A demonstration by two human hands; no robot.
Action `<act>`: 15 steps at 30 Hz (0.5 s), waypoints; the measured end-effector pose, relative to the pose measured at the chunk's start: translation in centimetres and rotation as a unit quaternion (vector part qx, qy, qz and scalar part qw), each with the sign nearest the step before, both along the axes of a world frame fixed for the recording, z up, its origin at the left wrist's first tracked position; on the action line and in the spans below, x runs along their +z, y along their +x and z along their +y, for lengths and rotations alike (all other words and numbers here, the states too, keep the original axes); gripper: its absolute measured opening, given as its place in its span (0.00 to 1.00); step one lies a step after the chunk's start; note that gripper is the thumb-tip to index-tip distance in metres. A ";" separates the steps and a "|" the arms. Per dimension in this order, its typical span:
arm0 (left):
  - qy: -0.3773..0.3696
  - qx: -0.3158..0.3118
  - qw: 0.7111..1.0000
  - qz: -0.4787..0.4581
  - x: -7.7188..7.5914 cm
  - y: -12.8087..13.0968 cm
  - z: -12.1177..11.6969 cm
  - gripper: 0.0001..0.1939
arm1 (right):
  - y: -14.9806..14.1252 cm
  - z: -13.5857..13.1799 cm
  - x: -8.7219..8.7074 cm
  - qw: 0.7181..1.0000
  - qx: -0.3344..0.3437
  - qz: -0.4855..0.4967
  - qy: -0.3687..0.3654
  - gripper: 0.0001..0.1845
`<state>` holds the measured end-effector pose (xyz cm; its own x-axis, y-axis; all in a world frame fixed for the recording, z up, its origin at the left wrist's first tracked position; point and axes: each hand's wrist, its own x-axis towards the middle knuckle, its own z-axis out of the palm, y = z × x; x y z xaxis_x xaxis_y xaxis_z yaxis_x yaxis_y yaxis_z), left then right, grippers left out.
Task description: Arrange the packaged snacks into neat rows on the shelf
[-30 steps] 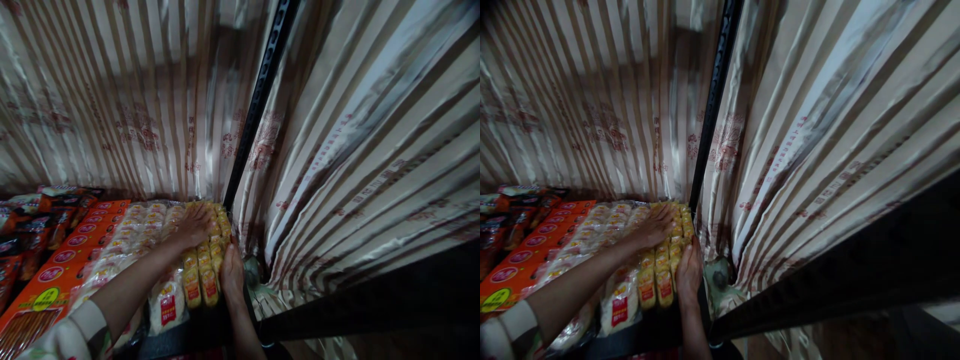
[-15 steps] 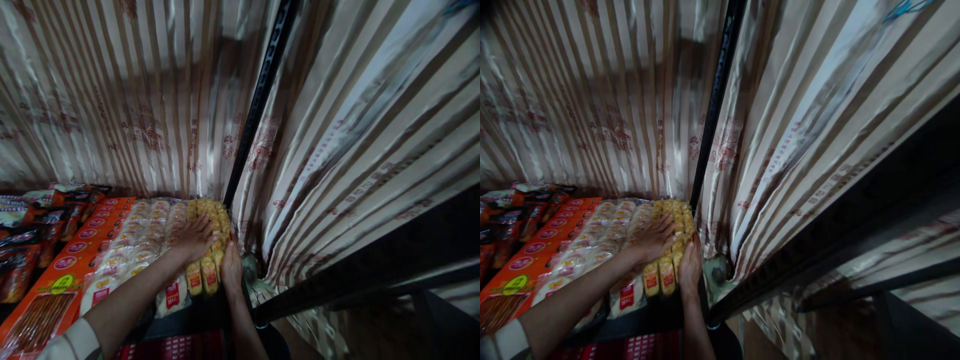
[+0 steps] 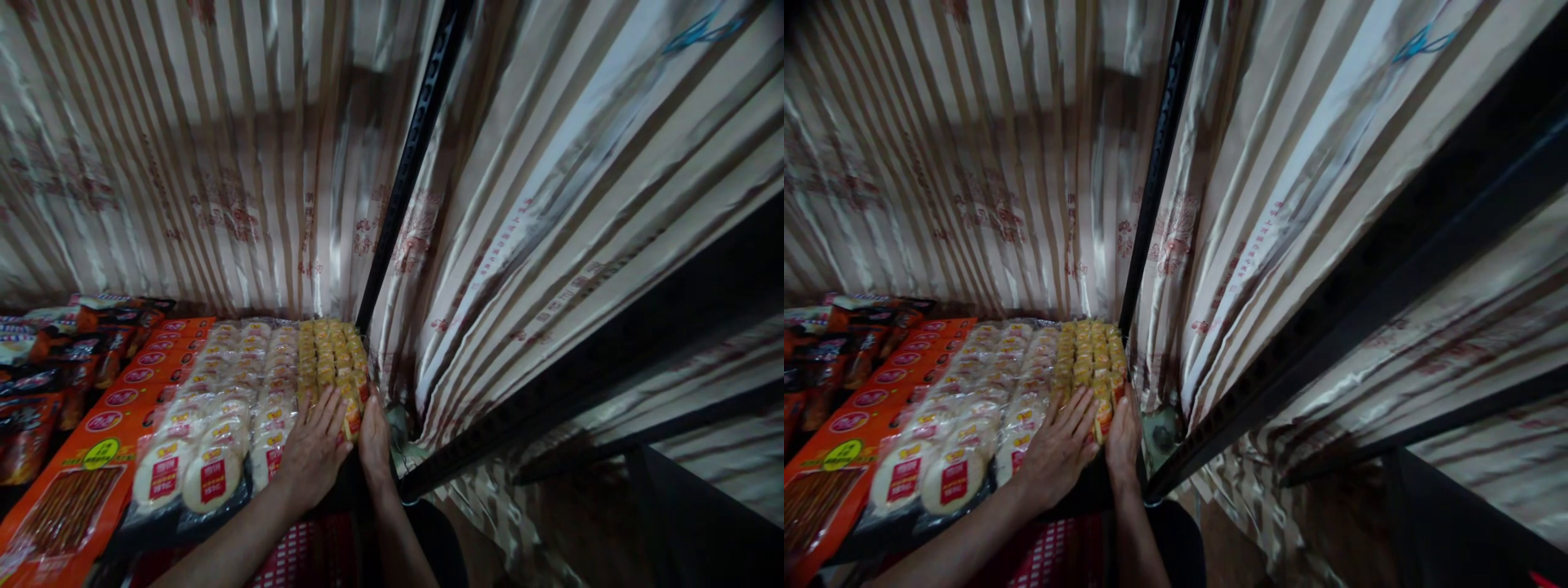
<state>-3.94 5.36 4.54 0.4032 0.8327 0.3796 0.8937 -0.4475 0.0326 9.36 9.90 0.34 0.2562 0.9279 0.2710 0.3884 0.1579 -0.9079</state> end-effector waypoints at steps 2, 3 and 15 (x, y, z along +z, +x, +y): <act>0.000 -0.002 1.000 -0.001 0.0 0.2 0.2 0.26 | 0.0 -0.2 0.0 1.000 0.012 -0.013 0.003 0.38; 0.001 -0.001 1.000 -0.001 0.1 0.2 0.2 0.26 | -0.1 -0.3 0.0 1.000 0.015 -0.017 0.003 0.38; 0.012 -0.050 0.997 0.060 -2.1 0.5 -3.0 0.26 | -0.5 -2.1 0.2 1.000 -0.001 -0.022 -0.004 0.36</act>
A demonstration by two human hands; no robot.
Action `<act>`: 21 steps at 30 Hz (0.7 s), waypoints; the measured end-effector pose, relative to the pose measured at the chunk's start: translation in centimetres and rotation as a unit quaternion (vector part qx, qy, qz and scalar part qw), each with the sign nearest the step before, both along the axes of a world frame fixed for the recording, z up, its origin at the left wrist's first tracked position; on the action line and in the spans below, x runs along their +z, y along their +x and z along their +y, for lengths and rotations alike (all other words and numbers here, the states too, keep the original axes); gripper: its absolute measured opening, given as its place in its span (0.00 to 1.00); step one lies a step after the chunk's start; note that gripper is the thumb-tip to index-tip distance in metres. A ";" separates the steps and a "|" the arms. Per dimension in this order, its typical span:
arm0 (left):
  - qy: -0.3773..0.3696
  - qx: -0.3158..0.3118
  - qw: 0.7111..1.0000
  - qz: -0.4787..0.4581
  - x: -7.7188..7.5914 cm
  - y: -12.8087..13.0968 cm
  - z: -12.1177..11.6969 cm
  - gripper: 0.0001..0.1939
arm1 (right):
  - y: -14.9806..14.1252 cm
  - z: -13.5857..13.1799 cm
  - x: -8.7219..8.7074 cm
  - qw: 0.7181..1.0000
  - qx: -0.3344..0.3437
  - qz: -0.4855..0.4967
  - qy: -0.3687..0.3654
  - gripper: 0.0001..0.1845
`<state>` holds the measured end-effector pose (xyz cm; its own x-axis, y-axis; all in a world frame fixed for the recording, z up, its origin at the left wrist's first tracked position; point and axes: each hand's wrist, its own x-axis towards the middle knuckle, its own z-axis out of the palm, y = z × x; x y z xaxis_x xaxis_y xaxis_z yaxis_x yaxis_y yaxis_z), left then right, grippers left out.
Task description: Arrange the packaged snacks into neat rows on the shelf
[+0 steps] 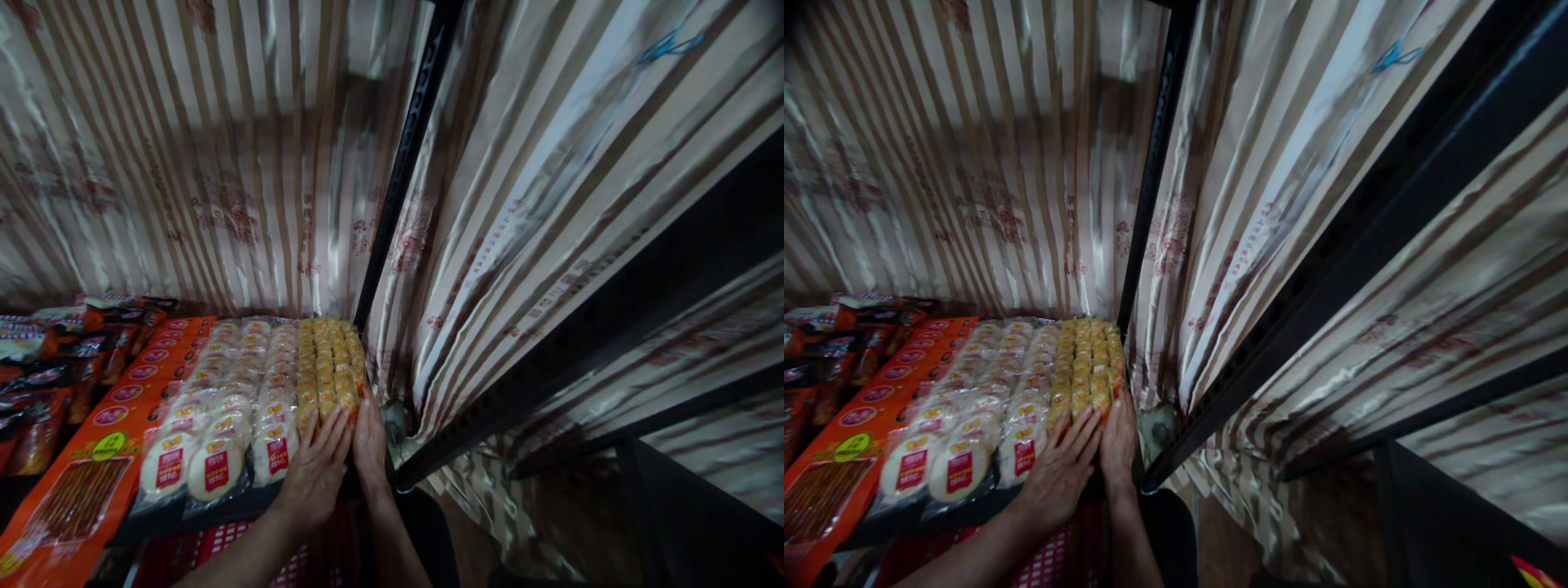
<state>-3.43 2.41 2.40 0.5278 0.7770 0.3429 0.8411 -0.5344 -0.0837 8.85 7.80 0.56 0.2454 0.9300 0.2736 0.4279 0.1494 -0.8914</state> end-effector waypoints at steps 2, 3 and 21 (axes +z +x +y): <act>-0.009 0.000 1.000 0.008 -0.3 -0.1 0.1 0.26 | 0.0 0.2 0.0 1.000 0.006 0.007 -0.008 0.36; -0.011 -0.001 1.000 0.011 -0.4 -0.2 0.2 0.26 | 0.0 0.4 0.0 1.000 0.005 0.009 -0.010 0.36; 0.010 -0.016 1.000 0.019 -1.0 0.2 1.2 0.25 | 0.0 4.8 0.1 1.000 0.014 0.006 -0.012 0.38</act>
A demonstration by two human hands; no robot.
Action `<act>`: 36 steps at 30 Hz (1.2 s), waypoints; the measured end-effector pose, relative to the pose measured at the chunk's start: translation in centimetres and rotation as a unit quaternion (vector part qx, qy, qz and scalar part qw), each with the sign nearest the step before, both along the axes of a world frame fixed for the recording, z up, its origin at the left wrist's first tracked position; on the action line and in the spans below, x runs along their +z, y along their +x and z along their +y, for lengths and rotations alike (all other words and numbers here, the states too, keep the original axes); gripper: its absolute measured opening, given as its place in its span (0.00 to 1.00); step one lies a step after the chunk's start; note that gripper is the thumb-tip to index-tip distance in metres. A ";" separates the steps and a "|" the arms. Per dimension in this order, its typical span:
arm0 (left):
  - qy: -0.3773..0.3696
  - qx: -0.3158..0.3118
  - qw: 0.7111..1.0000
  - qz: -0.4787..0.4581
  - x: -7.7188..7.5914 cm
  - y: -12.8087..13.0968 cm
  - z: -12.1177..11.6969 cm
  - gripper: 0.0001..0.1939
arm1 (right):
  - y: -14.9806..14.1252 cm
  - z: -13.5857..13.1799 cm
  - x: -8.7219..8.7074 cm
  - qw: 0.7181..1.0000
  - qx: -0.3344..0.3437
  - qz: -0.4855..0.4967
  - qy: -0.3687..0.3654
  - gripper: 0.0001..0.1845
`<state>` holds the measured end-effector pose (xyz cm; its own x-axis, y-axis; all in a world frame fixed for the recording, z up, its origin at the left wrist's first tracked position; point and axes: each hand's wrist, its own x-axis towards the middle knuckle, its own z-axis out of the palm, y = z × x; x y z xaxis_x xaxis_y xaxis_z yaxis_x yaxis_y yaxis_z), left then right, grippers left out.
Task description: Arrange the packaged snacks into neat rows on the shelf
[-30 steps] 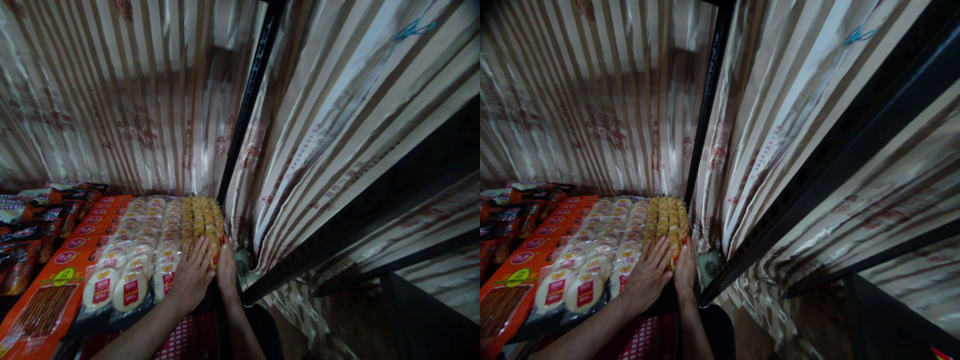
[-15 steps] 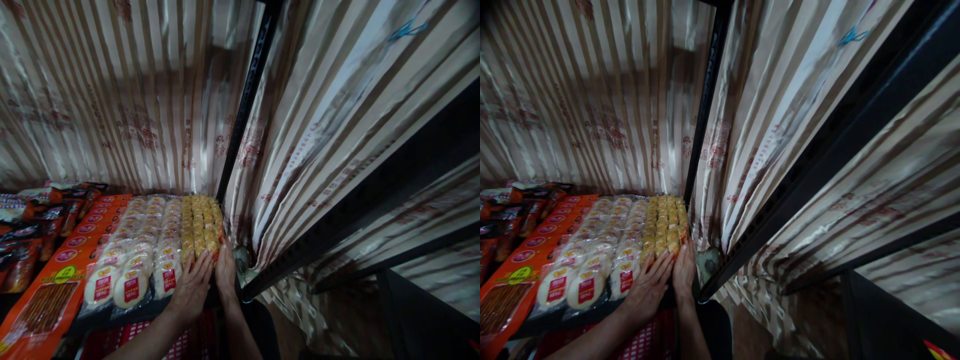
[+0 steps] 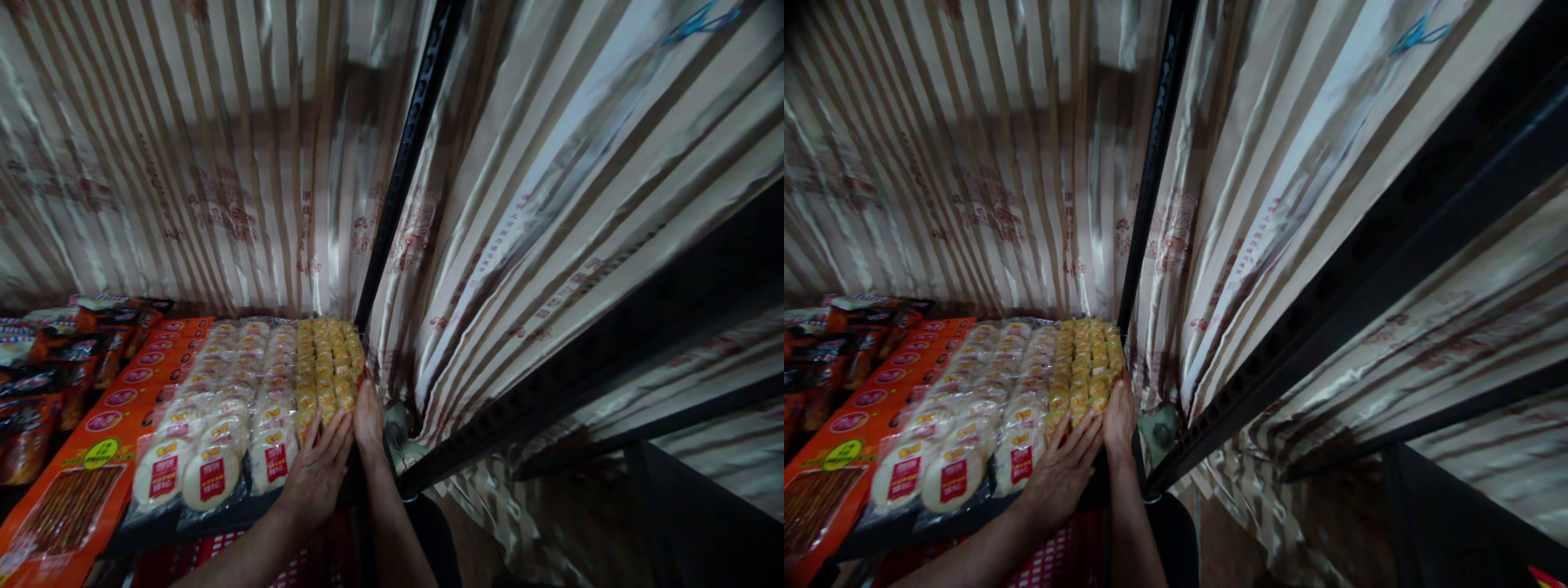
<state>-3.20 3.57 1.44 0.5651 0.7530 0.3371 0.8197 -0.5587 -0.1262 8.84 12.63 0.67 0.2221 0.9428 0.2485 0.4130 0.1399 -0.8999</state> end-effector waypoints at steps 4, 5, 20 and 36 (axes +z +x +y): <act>-0.002 0.002 1.000 0.002 0.0 0.0 0.0 0.26 | 0.1 0.2 0.0 1.000 0.004 0.002 0.009 0.37; -0.006 0.002 1.000 0.002 0.0 0.0 0.0 0.26 | 0.1 0.3 0.1 1.000 -0.001 0.001 0.003 0.38; 0.001 -0.001 1.000 0.000 -0.2 0.0 0.3 0.26 | -0.3 2.4 1.8 0.998 -0.003 0.007 -0.064 0.42; 0.078 -0.005 0.997 -0.019 0.2 -0.2 -0.1 0.23 | -0.3 -4.5 1.3 1.000 -0.022 0.021 -0.006 0.38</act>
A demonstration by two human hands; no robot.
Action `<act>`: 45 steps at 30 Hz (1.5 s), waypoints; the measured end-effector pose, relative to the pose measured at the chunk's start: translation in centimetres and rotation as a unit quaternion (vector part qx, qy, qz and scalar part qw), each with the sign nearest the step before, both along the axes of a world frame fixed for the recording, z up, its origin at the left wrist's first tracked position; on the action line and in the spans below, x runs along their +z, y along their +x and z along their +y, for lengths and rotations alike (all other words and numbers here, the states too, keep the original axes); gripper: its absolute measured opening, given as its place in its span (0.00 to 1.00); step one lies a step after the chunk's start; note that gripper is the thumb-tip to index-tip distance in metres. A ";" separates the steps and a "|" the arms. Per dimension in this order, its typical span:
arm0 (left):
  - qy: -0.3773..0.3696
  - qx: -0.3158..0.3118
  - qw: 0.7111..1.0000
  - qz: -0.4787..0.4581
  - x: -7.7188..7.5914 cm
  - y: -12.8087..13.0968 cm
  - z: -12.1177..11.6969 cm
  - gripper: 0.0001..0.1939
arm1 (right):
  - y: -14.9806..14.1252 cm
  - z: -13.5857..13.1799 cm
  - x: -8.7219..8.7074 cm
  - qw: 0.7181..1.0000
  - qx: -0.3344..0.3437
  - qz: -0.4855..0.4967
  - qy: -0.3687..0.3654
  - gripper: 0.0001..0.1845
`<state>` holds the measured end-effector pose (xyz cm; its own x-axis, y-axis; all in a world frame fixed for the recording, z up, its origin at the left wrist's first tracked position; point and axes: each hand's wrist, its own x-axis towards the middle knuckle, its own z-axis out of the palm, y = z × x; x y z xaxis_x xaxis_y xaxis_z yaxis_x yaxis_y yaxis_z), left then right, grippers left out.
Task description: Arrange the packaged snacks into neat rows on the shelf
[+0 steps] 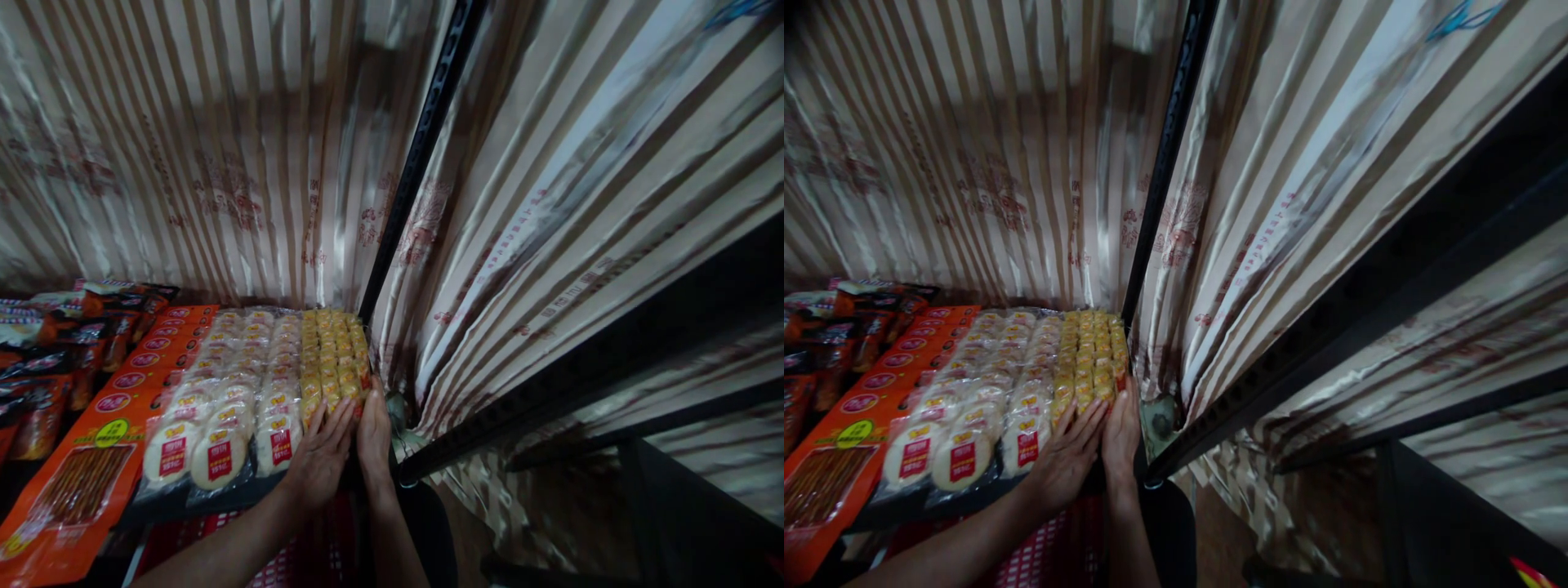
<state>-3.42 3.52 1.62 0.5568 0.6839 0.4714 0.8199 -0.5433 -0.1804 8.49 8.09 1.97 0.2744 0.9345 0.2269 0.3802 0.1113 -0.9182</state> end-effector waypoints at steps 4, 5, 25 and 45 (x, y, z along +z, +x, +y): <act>0.017 0.002 1.000 -0.002 -0.2 0.1 -0.8 0.23 | 0.0 -3.3 -0.2 1.000 -0.010 -0.001 -0.010 0.36; 0.019 0.001 1.000 -0.005 -0.3 0.1 -1.2 0.23 | -0.1 -4.0 -0.4 1.000 -0.005 -0.008 -0.009 0.35; -0.086 -0.007 0.996 0.005 -0.6 -1.1 -4.4 0.25 | -0.7 -6.6 -1.8 0.997 0.027 -0.071 0.023 0.33; -0.086 0.025 0.996 -0.011 -1.0 -0.9 -4.0 0.25 | 0.0 -1.6 -2.5 0.985 0.047 -0.168 0.010 0.37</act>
<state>-4.31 -0.43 0.67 0.5112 0.7822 0.3561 0.8493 -0.5234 -0.0695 8.51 6.54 -0.57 0.0932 0.9465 0.3090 0.6490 0.1776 -0.7398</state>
